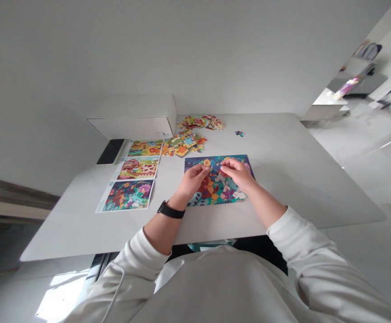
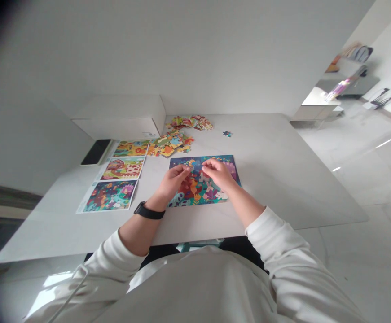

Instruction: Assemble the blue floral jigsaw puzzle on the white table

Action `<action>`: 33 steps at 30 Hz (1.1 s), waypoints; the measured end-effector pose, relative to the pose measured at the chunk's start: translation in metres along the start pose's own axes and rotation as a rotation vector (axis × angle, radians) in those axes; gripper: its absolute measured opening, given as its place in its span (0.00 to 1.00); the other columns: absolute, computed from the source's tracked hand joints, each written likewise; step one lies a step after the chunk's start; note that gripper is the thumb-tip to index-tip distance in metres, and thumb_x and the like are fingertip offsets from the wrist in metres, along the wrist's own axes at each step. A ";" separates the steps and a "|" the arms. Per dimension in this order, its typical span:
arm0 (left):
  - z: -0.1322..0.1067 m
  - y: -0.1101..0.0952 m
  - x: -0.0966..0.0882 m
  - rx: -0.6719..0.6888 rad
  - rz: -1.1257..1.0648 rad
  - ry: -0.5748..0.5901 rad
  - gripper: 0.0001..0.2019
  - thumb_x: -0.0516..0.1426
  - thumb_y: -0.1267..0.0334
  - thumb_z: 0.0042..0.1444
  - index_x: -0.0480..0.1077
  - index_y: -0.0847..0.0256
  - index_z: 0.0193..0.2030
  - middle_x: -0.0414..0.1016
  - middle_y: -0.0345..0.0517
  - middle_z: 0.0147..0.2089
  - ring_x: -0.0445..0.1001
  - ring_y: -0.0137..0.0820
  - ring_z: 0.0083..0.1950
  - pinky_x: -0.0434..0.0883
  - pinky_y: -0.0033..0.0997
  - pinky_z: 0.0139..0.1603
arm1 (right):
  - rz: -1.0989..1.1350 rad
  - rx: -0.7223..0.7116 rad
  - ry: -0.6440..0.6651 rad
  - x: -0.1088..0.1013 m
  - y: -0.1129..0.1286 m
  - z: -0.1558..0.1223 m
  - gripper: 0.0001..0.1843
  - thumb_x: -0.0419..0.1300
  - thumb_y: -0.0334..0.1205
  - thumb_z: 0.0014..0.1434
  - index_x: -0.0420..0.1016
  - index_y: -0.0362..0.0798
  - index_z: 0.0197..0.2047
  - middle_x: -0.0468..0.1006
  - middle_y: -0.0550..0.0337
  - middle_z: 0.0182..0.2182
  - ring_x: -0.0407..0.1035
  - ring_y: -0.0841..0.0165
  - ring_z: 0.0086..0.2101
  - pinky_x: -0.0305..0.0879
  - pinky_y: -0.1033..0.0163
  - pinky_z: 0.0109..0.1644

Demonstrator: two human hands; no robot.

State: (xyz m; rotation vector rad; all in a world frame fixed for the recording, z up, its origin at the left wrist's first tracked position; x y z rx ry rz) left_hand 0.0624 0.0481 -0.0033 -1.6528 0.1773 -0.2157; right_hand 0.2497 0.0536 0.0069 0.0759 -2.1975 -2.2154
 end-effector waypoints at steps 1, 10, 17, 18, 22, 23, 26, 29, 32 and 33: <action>-0.001 0.000 0.001 -0.001 0.009 0.008 0.24 0.69 0.37 0.58 0.73 0.57 0.39 0.77 0.38 0.27 0.72 0.27 0.21 0.69 0.25 0.21 | -0.025 -0.023 -0.012 -0.002 0.002 0.001 0.20 0.75 0.59 0.52 0.80 0.55 0.40 0.81 0.64 0.31 0.77 0.63 0.33 0.78 0.56 0.43; 0.000 0.002 -0.005 -0.013 0.017 -0.051 0.25 0.71 0.37 0.55 0.75 0.58 0.40 0.78 0.39 0.28 0.72 0.26 0.22 0.70 0.25 0.22 | -0.352 -0.409 -0.001 -0.007 0.045 -0.010 0.14 0.69 0.50 0.64 0.81 0.57 0.51 0.84 0.54 0.53 0.80 0.57 0.51 0.80 0.52 0.52; 0.000 0.001 -0.007 0.000 0.012 -0.070 0.24 0.71 0.38 0.56 0.74 0.58 0.39 0.78 0.39 0.27 0.72 0.26 0.22 0.69 0.25 0.22 | -0.759 -0.698 0.094 0.012 0.064 -0.026 0.16 0.68 0.33 0.65 0.82 0.58 0.54 0.84 0.54 0.55 0.77 0.53 0.59 0.73 0.42 0.68; 0.000 0.001 -0.006 -0.004 0.008 -0.070 0.24 0.71 0.38 0.55 0.74 0.58 0.38 0.78 0.39 0.27 0.71 0.26 0.21 0.69 0.25 0.21 | -0.784 -0.710 0.102 0.013 0.065 -0.027 0.17 0.69 0.34 0.65 0.82 0.58 0.55 0.84 0.53 0.56 0.76 0.53 0.59 0.73 0.42 0.68; -0.001 0.002 -0.005 -0.011 -0.006 -0.064 0.24 0.71 0.39 0.55 0.74 0.58 0.38 0.78 0.39 0.27 0.70 0.26 0.20 0.67 0.25 0.20 | -0.840 -0.719 0.104 0.014 0.066 -0.028 0.15 0.70 0.35 0.64 0.83 0.59 0.53 0.83 0.53 0.57 0.75 0.52 0.60 0.72 0.41 0.68; -0.001 0.003 -0.005 -0.018 -0.001 -0.058 0.23 0.71 0.39 0.55 0.74 0.58 0.38 0.77 0.38 0.26 0.70 0.26 0.20 0.66 0.25 0.20 | -0.844 -0.712 0.096 0.014 0.065 -0.028 0.15 0.70 0.34 0.65 0.83 0.59 0.53 0.83 0.54 0.57 0.75 0.52 0.60 0.72 0.42 0.69; -0.001 0.004 -0.004 -0.037 0.023 -0.051 0.23 0.70 0.39 0.56 0.74 0.57 0.39 0.75 0.37 0.24 0.69 0.26 0.20 0.63 0.24 0.19 | -0.828 -0.695 0.086 0.015 0.063 -0.027 0.16 0.69 0.33 0.65 0.83 0.59 0.54 0.83 0.55 0.57 0.76 0.54 0.59 0.73 0.43 0.68; -0.001 0.002 -0.004 -0.020 0.031 -0.055 0.23 0.69 0.38 0.57 0.74 0.57 0.39 0.79 0.40 0.29 0.68 0.26 0.21 0.64 0.25 0.20 | -0.800 -0.675 0.064 0.008 0.062 -0.023 0.17 0.68 0.33 0.64 0.83 0.59 0.54 0.84 0.55 0.57 0.77 0.54 0.59 0.73 0.44 0.68; 0.000 -0.005 -0.005 0.041 0.026 -0.066 0.24 0.68 0.38 0.58 0.73 0.58 0.39 0.80 0.40 0.30 0.67 0.24 0.22 0.64 0.25 0.22 | -0.779 -0.656 -0.009 -0.010 0.066 -0.017 0.16 0.67 0.32 0.65 0.83 0.58 0.53 0.84 0.55 0.57 0.78 0.53 0.59 0.72 0.43 0.69; 0.000 -0.007 -0.006 0.063 0.022 -0.073 0.24 0.68 0.37 0.58 0.73 0.58 0.39 0.79 0.40 0.30 0.67 0.24 0.22 0.64 0.25 0.23 | -0.772 -0.650 -0.034 -0.018 0.067 -0.015 0.15 0.67 0.32 0.64 0.83 0.58 0.52 0.85 0.55 0.58 0.78 0.53 0.59 0.72 0.43 0.70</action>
Point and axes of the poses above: each hand's wrist, its own z-axis towards the middle knuckle, its own x-axis out of the palm, y = z × x, the point moved 9 cm from there along z, towards the middle knuckle
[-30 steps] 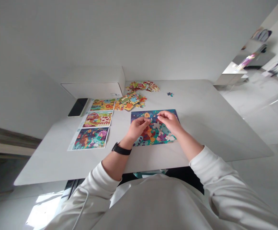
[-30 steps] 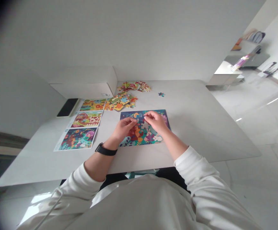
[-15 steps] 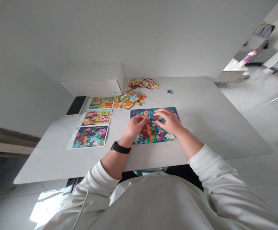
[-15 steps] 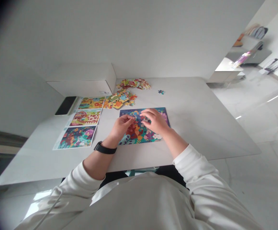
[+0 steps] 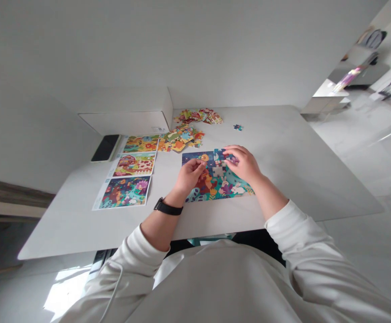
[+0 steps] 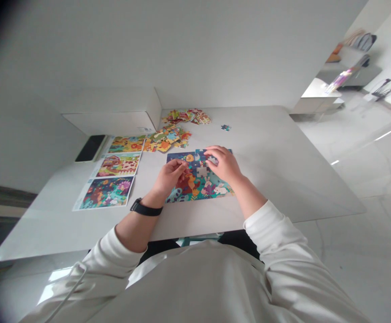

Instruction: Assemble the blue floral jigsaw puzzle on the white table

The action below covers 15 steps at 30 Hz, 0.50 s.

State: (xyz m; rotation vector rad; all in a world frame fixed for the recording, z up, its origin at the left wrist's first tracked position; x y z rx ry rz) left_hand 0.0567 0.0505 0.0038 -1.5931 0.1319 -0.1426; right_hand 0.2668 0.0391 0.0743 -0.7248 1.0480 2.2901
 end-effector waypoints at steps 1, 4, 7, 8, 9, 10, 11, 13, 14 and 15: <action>0.000 -0.002 -0.001 0.019 -0.006 -0.007 0.24 0.68 0.37 0.58 0.73 0.58 0.39 0.78 0.39 0.29 0.66 0.24 0.22 0.63 0.25 0.23 | -0.001 0.016 -0.016 -0.005 -0.006 0.001 0.15 0.66 0.32 0.64 0.83 0.57 0.52 0.85 0.54 0.58 0.78 0.53 0.59 0.71 0.42 0.70; 0.000 -0.007 -0.007 0.060 -0.020 -0.037 0.26 0.67 0.35 0.60 0.71 0.58 0.34 0.74 0.38 0.26 0.65 0.23 0.23 0.63 0.25 0.24 | 0.000 0.062 -0.035 -0.015 -0.021 0.001 0.15 0.66 0.31 0.63 0.83 0.56 0.52 0.85 0.54 0.58 0.77 0.53 0.60 0.70 0.42 0.72; 0.000 -0.008 -0.012 0.061 -0.014 -0.067 0.28 0.63 0.33 0.64 0.69 0.58 0.32 0.72 0.39 0.24 0.64 0.24 0.23 0.63 0.26 0.24 | 0.017 0.058 -0.006 -0.013 -0.025 -0.001 0.15 0.66 0.32 0.63 0.84 0.56 0.51 0.85 0.54 0.58 0.78 0.54 0.59 0.70 0.44 0.71; 0.000 -0.008 -0.013 0.055 -0.011 -0.075 0.28 0.62 0.33 0.65 0.70 0.58 0.33 0.72 0.39 0.25 0.65 0.25 0.23 0.64 0.26 0.24 | 0.025 0.048 0.014 -0.010 -0.025 -0.002 0.15 0.67 0.32 0.63 0.84 0.56 0.51 0.85 0.54 0.58 0.79 0.54 0.59 0.71 0.44 0.71; 0.000 -0.008 -0.014 0.051 -0.010 -0.081 0.28 0.61 0.33 0.66 0.70 0.58 0.33 0.73 0.39 0.25 0.65 0.25 0.23 0.64 0.26 0.24 | 0.031 0.038 0.040 -0.006 -0.025 -0.003 0.15 0.67 0.32 0.63 0.84 0.56 0.51 0.85 0.54 0.58 0.79 0.55 0.59 0.71 0.45 0.70; 0.000 -0.009 -0.014 0.050 -0.012 -0.085 0.27 0.61 0.33 0.66 0.71 0.58 0.34 0.73 0.40 0.25 0.65 0.25 0.23 0.64 0.26 0.24 | 0.036 0.029 0.070 -0.002 -0.025 -0.004 0.15 0.67 0.32 0.63 0.85 0.56 0.51 0.86 0.55 0.58 0.79 0.55 0.58 0.72 0.45 0.69; 0.000 -0.010 -0.015 0.050 -0.014 -0.086 0.27 0.61 0.34 0.66 0.72 0.58 0.34 0.73 0.40 0.25 0.65 0.25 0.23 0.64 0.26 0.24 | 0.040 0.021 0.102 0.003 -0.025 -0.005 0.14 0.67 0.32 0.62 0.85 0.56 0.50 0.86 0.55 0.57 0.80 0.55 0.58 0.72 0.45 0.69; 0.000 -0.011 -0.015 0.055 -0.016 -0.087 0.26 0.62 0.35 0.66 0.73 0.59 0.35 0.73 0.39 0.25 0.65 0.25 0.23 0.64 0.25 0.24 | 0.050 0.006 0.169 0.013 -0.026 -0.008 0.13 0.68 0.32 0.62 0.86 0.55 0.49 0.86 0.55 0.56 0.80 0.56 0.57 0.73 0.46 0.67; 0.000 -0.011 -0.015 0.055 -0.015 -0.086 0.26 0.62 0.35 0.66 0.73 0.59 0.36 0.73 0.39 0.25 0.65 0.25 0.23 0.64 0.25 0.25 | 0.052 -0.001 0.200 0.018 -0.026 -0.009 0.13 0.68 0.32 0.61 0.86 0.55 0.48 0.87 0.55 0.56 0.80 0.56 0.56 0.74 0.47 0.66; -0.001 -0.012 -0.015 0.055 -0.013 -0.085 0.25 0.62 0.35 0.66 0.73 0.59 0.36 0.73 0.39 0.25 0.65 0.25 0.23 0.65 0.25 0.25 | 0.052 -0.008 0.228 0.022 -0.027 -0.010 0.13 0.69 0.32 0.61 0.87 0.55 0.47 0.87 0.55 0.55 0.81 0.56 0.56 0.74 0.47 0.66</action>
Point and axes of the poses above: each hand's wrist, its own z-axis towards the middle knuckle, its own x-axis out of the palm, y = z × x, the point moved 9 cm from there along z, towards the middle knuckle
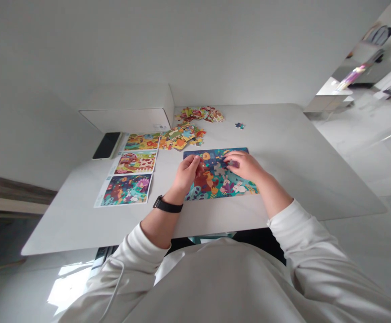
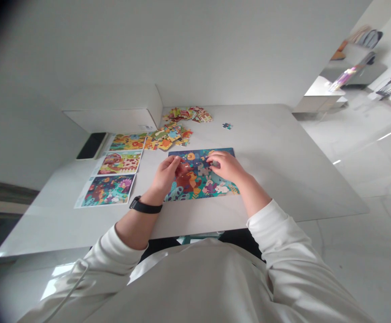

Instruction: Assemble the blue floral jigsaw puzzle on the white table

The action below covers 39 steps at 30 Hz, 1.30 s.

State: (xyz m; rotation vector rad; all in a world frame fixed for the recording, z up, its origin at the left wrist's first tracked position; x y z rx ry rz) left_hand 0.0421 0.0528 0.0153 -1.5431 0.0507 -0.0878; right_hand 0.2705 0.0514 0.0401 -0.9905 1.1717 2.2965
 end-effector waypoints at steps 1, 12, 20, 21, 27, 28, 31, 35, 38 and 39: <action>0.000 0.000 0.000 -0.002 0.001 0.001 0.25 0.62 0.36 0.66 0.74 0.59 0.36 0.73 0.39 0.25 0.65 0.25 0.23 0.65 0.25 0.25 | -0.004 -0.006 0.025 0.004 -0.001 0.000 0.13 0.69 0.32 0.60 0.87 0.55 0.47 0.87 0.55 0.53 0.81 0.56 0.55 0.74 0.47 0.66; -0.001 0.003 0.007 -0.013 -0.065 0.063 0.27 0.65 0.34 0.62 0.75 0.59 0.37 0.74 0.40 0.26 0.66 0.24 0.25 0.63 0.25 0.25 | -0.038 -0.068 0.158 0.017 0.005 -0.002 0.10 0.71 0.33 0.62 0.88 0.54 0.46 0.89 0.53 0.49 0.82 0.55 0.52 0.73 0.47 0.63; 0.000 0.009 0.010 -0.036 -0.028 0.078 0.25 0.65 0.36 0.63 0.74 0.59 0.36 0.74 0.39 0.27 0.67 0.24 0.25 0.64 0.25 0.26 | -0.065 -0.085 0.193 0.025 0.003 -0.004 0.11 0.72 0.33 0.61 0.89 0.54 0.47 0.89 0.53 0.49 0.82 0.55 0.52 0.73 0.48 0.62; 0.000 0.010 0.010 -0.035 -0.019 0.079 0.25 0.65 0.36 0.63 0.74 0.59 0.36 0.73 0.39 0.27 0.67 0.24 0.25 0.64 0.25 0.27 | -0.066 -0.085 0.192 0.026 0.002 -0.004 0.11 0.73 0.33 0.61 0.89 0.54 0.47 0.89 0.53 0.50 0.82 0.55 0.52 0.74 0.48 0.62; -0.001 0.011 0.014 -0.020 0.036 0.117 0.21 0.64 0.40 0.64 0.72 0.58 0.36 0.71 0.37 0.26 0.67 0.26 0.25 0.64 0.26 0.28 | -0.100 -0.067 0.185 0.027 -0.001 -0.004 0.12 0.74 0.32 0.59 0.90 0.54 0.46 0.89 0.53 0.50 0.82 0.54 0.52 0.73 0.47 0.62; -0.001 0.010 0.015 -0.011 0.048 0.123 0.21 0.64 0.41 0.64 0.72 0.58 0.37 0.71 0.37 0.26 0.67 0.26 0.26 0.64 0.26 0.29 | -0.106 -0.065 0.187 0.028 -0.001 -0.004 0.12 0.74 0.32 0.59 0.90 0.54 0.46 0.89 0.53 0.49 0.82 0.54 0.52 0.73 0.47 0.62; -0.002 0.011 0.016 0.009 0.101 0.135 0.18 0.64 0.44 0.65 0.72 0.58 0.38 0.72 0.37 0.27 0.67 0.26 0.26 0.64 0.26 0.29 | -0.120 -0.063 0.194 0.028 -0.001 -0.003 0.12 0.74 0.32 0.59 0.90 0.54 0.46 0.89 0.54 0.49 0.82 0.54 0.52 0.73 0.47 0.62; -0.001 0.015 0.016 0.025 0.156 0.141 0.17 0.63 0.44 0.65 0.74 0.57 0.39 0.73 0.38 0.28 0.69 0.27 0.27 0.65 0.27 0.29 | -0.127 -0.054 0.202 0.029 0.000 -0.003 0.12 0.75 0.31 0.58 0.90 0.54 0.45 0.89 0.53 0.49 0.82 0.53 0.52 0.73 0.46 0.62; 0.000 0.017 0.016 0.033 0.183 0.152 0.17 0.63 0.44 0.65 0.74 0.57 0.40 0.73 0.38 0.28 0.69 0.28 0.28 0.65 0.27 0.29 | -0.106 -0.051 0.196 0.027 0.002 -0.002 0.12 0.74 0.31 0.57 0.90 0.55 0.44 0.89 0.53 0.47 0.82 0.53 0.51 0.74 0.46 0.62; 0.000 0.017 0.016 0.035 0.192 0.152 0.17 0.63 0.44 0.65 0.74 0.57 0.40 0.73 0.38 0.29 0.69 0.28 0.28 0.65 0.27 0.29 | -0.089 -0.051 0.187 0.026 0.003 -0.002 0.12 0.74 0.31 0.58 0.90 0.55 0.44 0.89 0.54 0.47 0.82 0.54 0.51 0.74 0.46 0.62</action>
Point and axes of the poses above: each hand's wrist, its own z-axis towards the middle knuckle, its own x-axis out of the palm, y = z × x, the point moved 9 cm from there along z, towards the middle knuckle
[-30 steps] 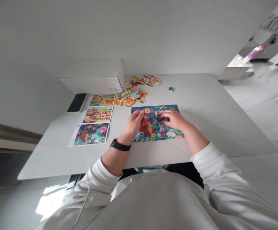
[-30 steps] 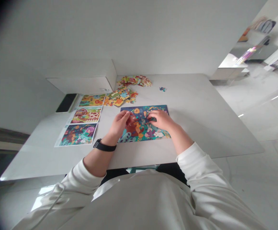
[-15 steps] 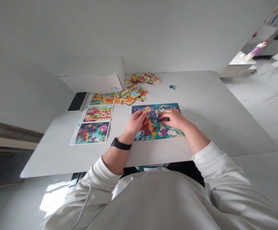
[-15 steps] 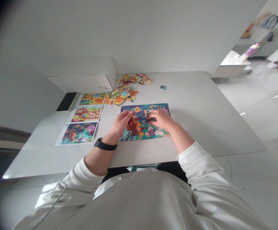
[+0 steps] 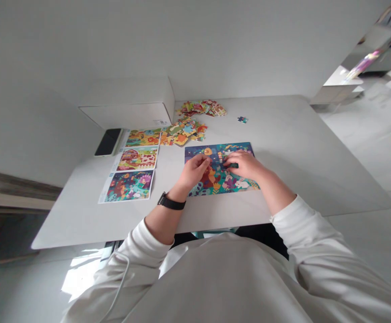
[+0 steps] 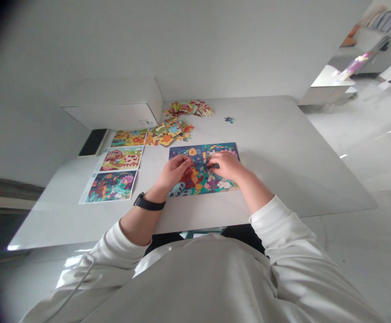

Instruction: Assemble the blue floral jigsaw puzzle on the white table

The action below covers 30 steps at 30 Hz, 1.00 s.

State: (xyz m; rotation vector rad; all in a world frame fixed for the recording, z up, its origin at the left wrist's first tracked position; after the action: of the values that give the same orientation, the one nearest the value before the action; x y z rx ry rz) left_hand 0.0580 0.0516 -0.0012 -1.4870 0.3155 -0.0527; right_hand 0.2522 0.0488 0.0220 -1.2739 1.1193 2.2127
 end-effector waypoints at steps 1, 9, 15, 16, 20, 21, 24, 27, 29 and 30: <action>0.000 0.000 -0.001 0.003 0.008 -0.002 0.17 0.63 0.45 0.65 0.74 0.57 0.40 0.74 0.38 0.29 0.70 0.28 0.29 0.66 0.27 0.30 | 0.021 -0.001 -0.017 -0.003 0.001 0.000 0.11 0.73 0.32 0.59 0.90 0.55 0.44 0.89 0.54 0.47 0.82 0.54 0.51 0.74 0.46 0.62; -0.002 -0.010 -0.004 0.046 0.037 -0.021 0.18 0.67 0.48 0.61 0.76 0.58 0.48 0.81 0.43 0.39 0.78 0.31 0.37 0.74 0.28 0.37 | 0.219 0.087 -0.302 -0.036 0.006 -0.003 0.17 0.70 0.39 0.63 0.86 0.55 0.56 0.87 0.54 0.54 0.82 0.58 0.50 0.78 0.51 0.61; -0.002 -0.002 0.006 -0.044 -0.134 0.052 0.23 0.70 0.44 0.58 0.73 0.58 0.49 0.79 0.40 0.36 0.77 0.29 0.33 0.75 0.27 0.34 | 0.226 0.062 -0.232 -0.024 0.025 -0.001 0.20 0.69 0.37 0.65 0.84 0.56 0.60 0.86 0.54 0.58 0.82 0.57 0.54 0.78 0.49 0.64; -0.002 -0.001 0.007 -0.050 -0.147 0.057 0.23 0.70 0.45 0.57 0.73 0.58 0.50 0.78 0.38 0.34 0.76 0.28 0.32 0.74 0.26 0.34 | 0.222 0.048 -0.207 -0.021 0.028 -0.001 0.21 0.69 0.37 0.65 0.83 0.57 0.60 0.86 0.55 0.58 0.81 0.57 0.55 0.78 0.49 0.65; -0.003 0.001 0.009 -0.076 -0.163 0.095 0.21 0.72 0.47 0.55 0.72 0.58 0.46 0.77 0.36 0.31 0.74 0.26 0.28 0.73 0.25 0.32 | 0.195 -0.013 -0.166 -0.018 0.039 0.000 0.23 0.67 0.35 0.66 0.82 0.58 0.63 0.85 0.55 0.60 0.79 0.56 0.59 0.74 0.46 0.69; -0.003 0.001 0.010 -0.088 -0.164 0.102 0.21 0.72 0.47 0.54 0.72 0.58 0.43 0.78 0.36 0.30 0.75 0.26 0.28 0.73 0.25 0.32 | 0.186 -0.014 -0.182 -0.020 0.038 0.000 0.24 0.66 0.34 0.67 0.81 0.58 0.64 0.84 0.55 0.61 0.79 0.56 0.60 0.73 0.45 0.70; -0.005 0.002 0.010 -0.115 -0.181 0.095 0.22 0.73 0.47 0.53 0.70 0.57 0.40 0.79 0.37 0.30 0.76 0.27 0.28 0.74 0.26 0.32 | 0.163 0.056 -0.268 -0.030 0.025 -0.003 0.25 0.64 0.34 0.68 0.79 0.57 0.66 0.82 0.53 0.63 0.79 0.56 0.58 0.76 0.48 0.67; -0.005 0.003 0.007 -0.138 -0.200 0.053 0.23 0.73 0.45 0.53 0.70 0.57 0.39 0.81 0.40 0.32 0.79 0.29 0.30 0.77 0.27 0.34 | 0.202 0.153 -0.326 -0.034 0.009 -0.006 0.22 0.61 0.36 0.70 0.77 0.55 0.65 0.85 0.52 0.56 0.81 0.59 0.49 0.81 0.52 0.57; -0.005 0.005 0.005 -0.166 -0.206 0.021 0.23 0.73 0.44 0.54 0.70 0.58 0.39 0.82 0.41 0.33 0.80 0.30 0.31 0.78 0.28 0.34 | 0.233 0.163 -0.333 -0.033 0.007 -0.007 0.19 0.61 0.36 0.70 0.77 0.54 0.63 0.86 0.53 0.51 0.81 0.60 0.46 0.81 0.54 0.53; -0.005 0.006 0.004 -0.180 -0.213 0.006 0.23 0.73 0.43 0.54 0.70 0.58 0.39 0.82 0.41 0.32 0.81 0.30 0.31 0.79 0.29 0.35 | 0.233 0.148 -0.327 -0.032 0.011 -0.007 0.18 0.62 0.36 0.69 0.76 0.54 0.61 0.85 0.52 0.51 0.81 0.60 0.47 0.80 0.54 0.53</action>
State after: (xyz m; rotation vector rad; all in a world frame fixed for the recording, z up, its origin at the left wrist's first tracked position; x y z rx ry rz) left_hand 0.0595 0.0463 -0.0080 -1.6953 0.1688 -0.2037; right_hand 0.2661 0.0395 0.0518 -0.7186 1.3205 2.3407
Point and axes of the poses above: each hand's wrist, its own z-axis towards the middle knuckle, its own x-axis out of the palm, y = z × x, the point moved 9 cm from there along z, towards the middle knuckle
